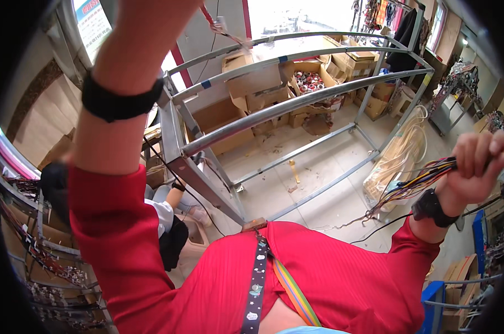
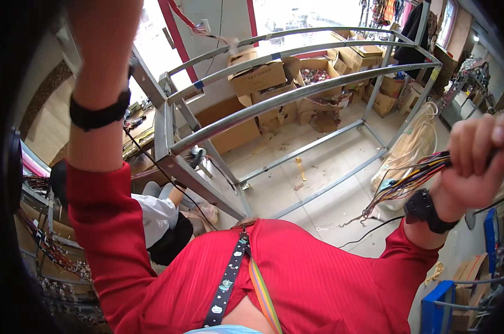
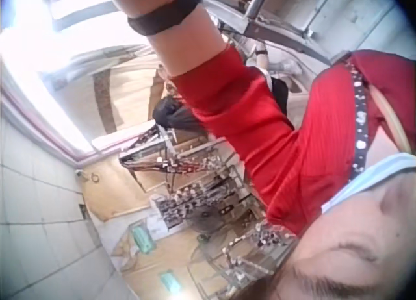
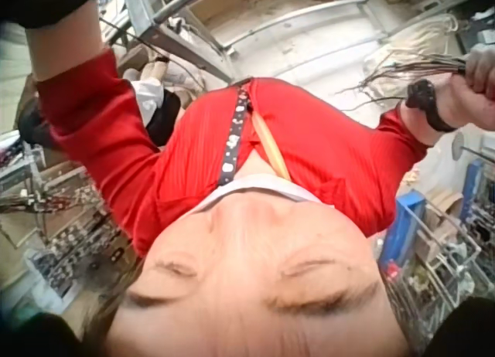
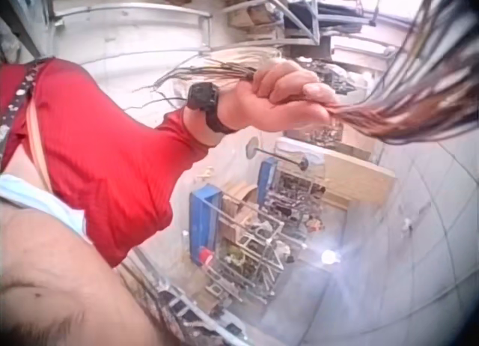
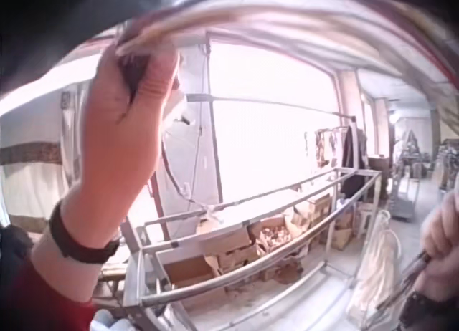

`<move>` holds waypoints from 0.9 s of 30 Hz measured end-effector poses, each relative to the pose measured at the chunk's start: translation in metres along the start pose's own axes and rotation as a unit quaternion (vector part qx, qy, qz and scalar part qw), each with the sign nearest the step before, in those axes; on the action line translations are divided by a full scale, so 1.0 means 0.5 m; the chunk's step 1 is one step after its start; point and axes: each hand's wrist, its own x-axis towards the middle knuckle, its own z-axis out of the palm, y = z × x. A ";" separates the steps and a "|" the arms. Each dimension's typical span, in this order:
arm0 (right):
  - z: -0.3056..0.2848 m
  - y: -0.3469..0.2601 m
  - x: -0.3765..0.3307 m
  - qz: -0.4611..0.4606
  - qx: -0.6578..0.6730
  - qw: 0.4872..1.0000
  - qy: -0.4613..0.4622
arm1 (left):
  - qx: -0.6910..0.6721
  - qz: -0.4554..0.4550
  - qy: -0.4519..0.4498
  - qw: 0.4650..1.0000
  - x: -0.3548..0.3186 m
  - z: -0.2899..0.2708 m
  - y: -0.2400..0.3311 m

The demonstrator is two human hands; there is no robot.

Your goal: The recorder is sorting and hanging large bundles of wire harnesses onto hooks on a metal assembly rack.

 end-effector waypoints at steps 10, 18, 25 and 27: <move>0.031 0.142 -0.102 0.310 -0.174 0.934 0.020 | -0.039 -0.543 -0.514 0.663 -0.394 -0.006 -0.045; 0.108 0.338 -0.125 0.436 -0.261 0.851 -0.134 | 0.086 -0.495 -0.639 0.583 -0.333 -0.055 -0.018; 0.127 0.549 -0.226 0.466 -0.131 0.866 -0.123 | 0.094 -0.406 -0.555 0.720 -0.346 -0.046 0.125; 0.132 0.580 -0.267 0.422 -0.171 0.869 -0.192 | 0.097 -0.368 -0.523 0.763 -0.390 -0.068 0.132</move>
